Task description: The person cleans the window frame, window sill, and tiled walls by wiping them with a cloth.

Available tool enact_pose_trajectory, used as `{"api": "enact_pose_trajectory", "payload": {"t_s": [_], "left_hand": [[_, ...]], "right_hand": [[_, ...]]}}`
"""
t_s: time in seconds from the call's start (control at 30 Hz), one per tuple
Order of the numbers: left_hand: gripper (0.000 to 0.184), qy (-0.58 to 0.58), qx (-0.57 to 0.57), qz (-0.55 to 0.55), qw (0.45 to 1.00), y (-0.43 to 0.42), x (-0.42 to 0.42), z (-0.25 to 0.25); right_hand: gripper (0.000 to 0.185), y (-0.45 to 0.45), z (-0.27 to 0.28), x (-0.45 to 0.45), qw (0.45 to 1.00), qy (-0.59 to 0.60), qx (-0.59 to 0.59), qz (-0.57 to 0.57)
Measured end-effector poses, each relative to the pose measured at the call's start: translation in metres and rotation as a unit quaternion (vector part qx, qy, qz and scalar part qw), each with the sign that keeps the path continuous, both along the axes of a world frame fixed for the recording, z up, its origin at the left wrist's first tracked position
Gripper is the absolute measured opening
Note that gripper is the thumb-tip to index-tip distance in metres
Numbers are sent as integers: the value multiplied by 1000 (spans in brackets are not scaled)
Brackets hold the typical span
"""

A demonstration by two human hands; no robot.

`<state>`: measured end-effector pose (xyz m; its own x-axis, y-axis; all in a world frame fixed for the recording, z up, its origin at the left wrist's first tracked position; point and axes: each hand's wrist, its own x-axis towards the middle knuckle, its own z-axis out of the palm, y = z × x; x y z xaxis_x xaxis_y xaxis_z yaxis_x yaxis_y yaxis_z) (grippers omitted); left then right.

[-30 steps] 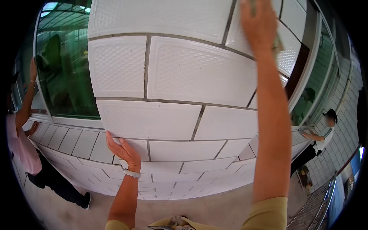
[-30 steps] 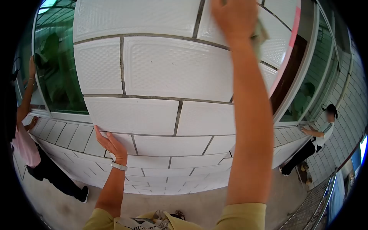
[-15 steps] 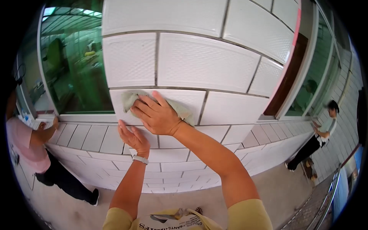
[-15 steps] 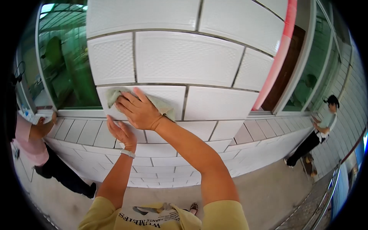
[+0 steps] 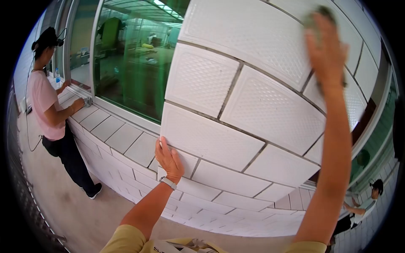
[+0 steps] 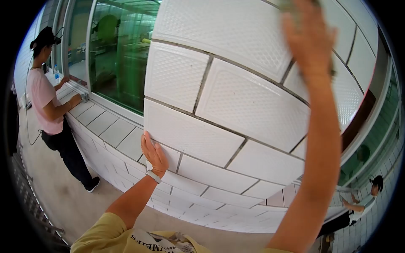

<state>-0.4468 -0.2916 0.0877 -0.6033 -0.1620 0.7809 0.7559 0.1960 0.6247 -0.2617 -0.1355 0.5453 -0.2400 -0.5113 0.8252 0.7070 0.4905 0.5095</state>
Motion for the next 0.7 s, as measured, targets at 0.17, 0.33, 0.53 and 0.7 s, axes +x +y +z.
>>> {"api": "enact_pose_trajectory", "payload": {"t_s": [0.17, 0.33, 0.53, 0.7], "left_hand": [[51, -12, -18, 17, 1000, -1, 0, -4], [50, 23, -8, 4, 1000, -6, 1, 0], [51, 26, 14, 8, 1000, -6, 0, -4], [52, 31, 16, -7, 999, -8, -1, -3]], "right_hand": [[57, 114, 100, 87, 963, 244, -96, -54], [70, 114, 145, 96, 923, 328, -195, -45], [74, 96, 231, 38, 941, 276, -193, -25], [71, 27, 248, -86, 982, 164, -64, 61]]}}
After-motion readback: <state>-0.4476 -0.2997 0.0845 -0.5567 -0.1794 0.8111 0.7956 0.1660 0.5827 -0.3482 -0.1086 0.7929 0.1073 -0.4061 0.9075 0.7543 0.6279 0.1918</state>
